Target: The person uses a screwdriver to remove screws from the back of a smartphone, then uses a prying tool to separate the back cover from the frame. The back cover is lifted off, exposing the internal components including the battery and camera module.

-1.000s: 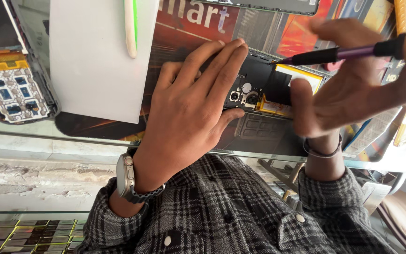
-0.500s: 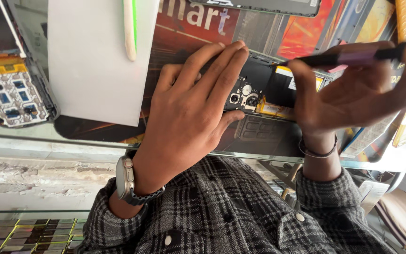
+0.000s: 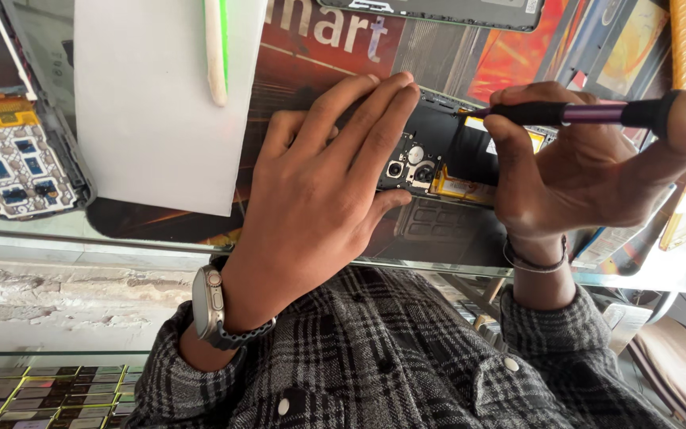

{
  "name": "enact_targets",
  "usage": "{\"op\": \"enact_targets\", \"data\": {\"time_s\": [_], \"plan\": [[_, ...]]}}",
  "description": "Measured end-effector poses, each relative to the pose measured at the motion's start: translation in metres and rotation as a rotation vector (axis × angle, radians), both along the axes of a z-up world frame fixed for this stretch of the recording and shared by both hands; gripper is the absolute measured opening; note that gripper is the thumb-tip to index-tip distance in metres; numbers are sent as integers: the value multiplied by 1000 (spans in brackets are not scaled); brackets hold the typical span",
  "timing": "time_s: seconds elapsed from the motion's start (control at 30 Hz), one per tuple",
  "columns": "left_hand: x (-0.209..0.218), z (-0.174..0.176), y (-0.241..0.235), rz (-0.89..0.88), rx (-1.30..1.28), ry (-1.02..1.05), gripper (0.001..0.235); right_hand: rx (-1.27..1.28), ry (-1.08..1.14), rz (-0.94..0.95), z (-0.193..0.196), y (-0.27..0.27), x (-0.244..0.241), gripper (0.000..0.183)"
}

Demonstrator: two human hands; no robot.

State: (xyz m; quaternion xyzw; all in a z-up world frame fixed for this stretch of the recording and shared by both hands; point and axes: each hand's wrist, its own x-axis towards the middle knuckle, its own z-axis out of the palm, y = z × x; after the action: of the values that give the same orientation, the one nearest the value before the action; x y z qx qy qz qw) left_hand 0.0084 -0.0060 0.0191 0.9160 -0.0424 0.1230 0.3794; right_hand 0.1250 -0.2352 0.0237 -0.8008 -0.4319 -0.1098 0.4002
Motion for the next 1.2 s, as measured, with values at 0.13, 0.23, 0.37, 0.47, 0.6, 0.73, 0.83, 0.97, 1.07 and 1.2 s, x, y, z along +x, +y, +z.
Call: {"op": "enact_targets", "data": {"time_s": [0.13, 0.23, 0.37, 0.47, 0.6, 0.73, 0.83, 0.97, 1.07, 1.2], "plan": [[-2, 1, 0, 6, -5, -20, 87, -9, 45, -14, 1, -3, -6, 111], [-3, 1, 0, 14, -3, -31, 88, 39, 73, -17, 2, 0, -8, 107], [-5, -3, 0, 19, -1, -49, 89, 239, 120, -62, 1, 15, -4, 106], [-8, -7, -1, 21, -14, -61, 88, 355, 280, -168, 0, 29, 3, 112], [-6, -10, -2, 23, -16, -62, 88, 456, 452, -267, 4, 42, 3, 122], [-6, -13, -3, 29, -24, -68, 88, 493, 542, -303, 6, 49, -2, 127], [-6, -14, -3, 33, -32, -71, 88, 463, 533, -285, 7, 53, -1, 127], [-5, -13, -3, 48, -15, -88, 86, 380, 500, -234, 10, 57, 2, 123], [-5, -13, -3, 37, -28, -77, 88, 448, 568, -291, 10, 57, 1, 129], [-5, -11, -1, 34, -23, -68, 87, 457, 553, -289, 8, 56, 1, 130]]}}
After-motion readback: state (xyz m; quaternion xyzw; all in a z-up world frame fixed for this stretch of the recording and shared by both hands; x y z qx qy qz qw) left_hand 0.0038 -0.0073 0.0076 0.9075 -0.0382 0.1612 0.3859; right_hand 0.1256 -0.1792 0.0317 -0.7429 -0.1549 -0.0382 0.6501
